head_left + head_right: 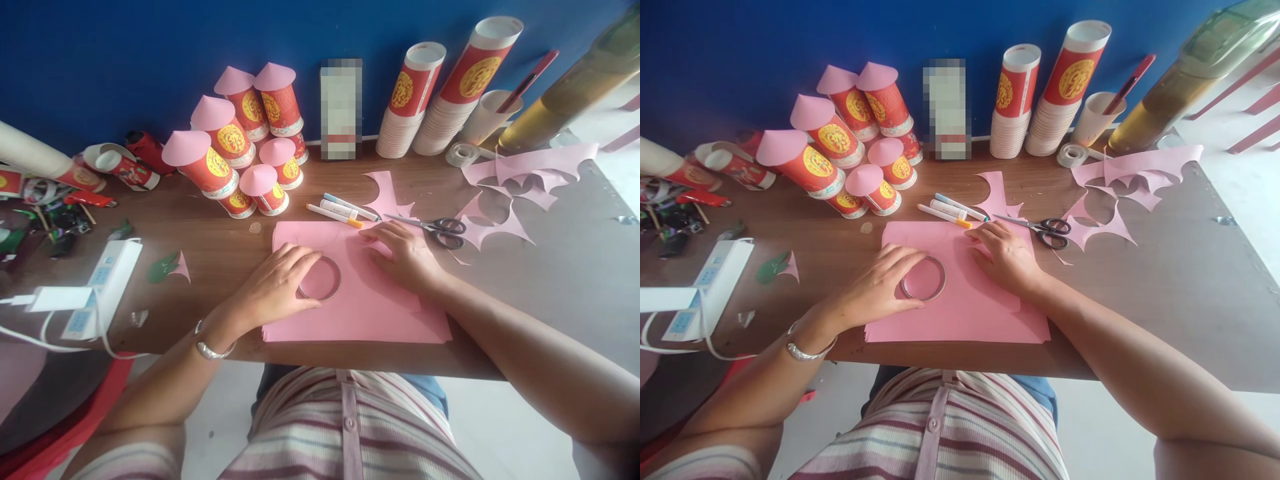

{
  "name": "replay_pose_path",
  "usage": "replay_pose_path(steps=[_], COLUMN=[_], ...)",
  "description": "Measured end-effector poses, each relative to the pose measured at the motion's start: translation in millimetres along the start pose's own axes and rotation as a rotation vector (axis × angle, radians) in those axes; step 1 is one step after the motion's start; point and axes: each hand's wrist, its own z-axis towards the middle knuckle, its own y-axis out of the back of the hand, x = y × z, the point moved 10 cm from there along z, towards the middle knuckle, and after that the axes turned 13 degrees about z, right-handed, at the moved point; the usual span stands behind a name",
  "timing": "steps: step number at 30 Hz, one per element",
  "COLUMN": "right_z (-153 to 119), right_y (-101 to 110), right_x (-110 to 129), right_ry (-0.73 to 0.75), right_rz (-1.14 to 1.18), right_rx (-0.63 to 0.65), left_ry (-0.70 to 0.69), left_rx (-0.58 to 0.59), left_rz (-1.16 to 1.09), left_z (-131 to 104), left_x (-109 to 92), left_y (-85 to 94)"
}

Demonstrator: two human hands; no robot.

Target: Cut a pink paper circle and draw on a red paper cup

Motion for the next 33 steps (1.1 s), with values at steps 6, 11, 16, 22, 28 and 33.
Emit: replay_pose_path(steps=[6,11,16,22,28,33], right_z=[-4,-14,-18,-13,-8,-3], right_y=[5,-19,-46,-56,-59,-57], right_x=[21,65,81,74,71,77], right_ry=[0.089,0.221,0.242,0.197,0.148,0.151], right_rz=[-0.049,0.008,0.004,-0.008,-0.106,-0.157], right_rx=[-0.054,0.068,0.159,0.170,0.189,0.182], left_ry=[0.007,0.041,0.088,0.120,0.100,-0.016], left_rx=[-0.038,-0.059,-0.046,-0.026,-0.064,-0.146], left_rz=[0.001,-0.075,-0.108,-0.109,-0.142,-0.198], left_z=[1,1,0,-1,-1,-20], left_x=[1,7,13,16,15,35], left_y=[-1.1,-6.6,-12.6,-15.4,-16.5,-1.8])
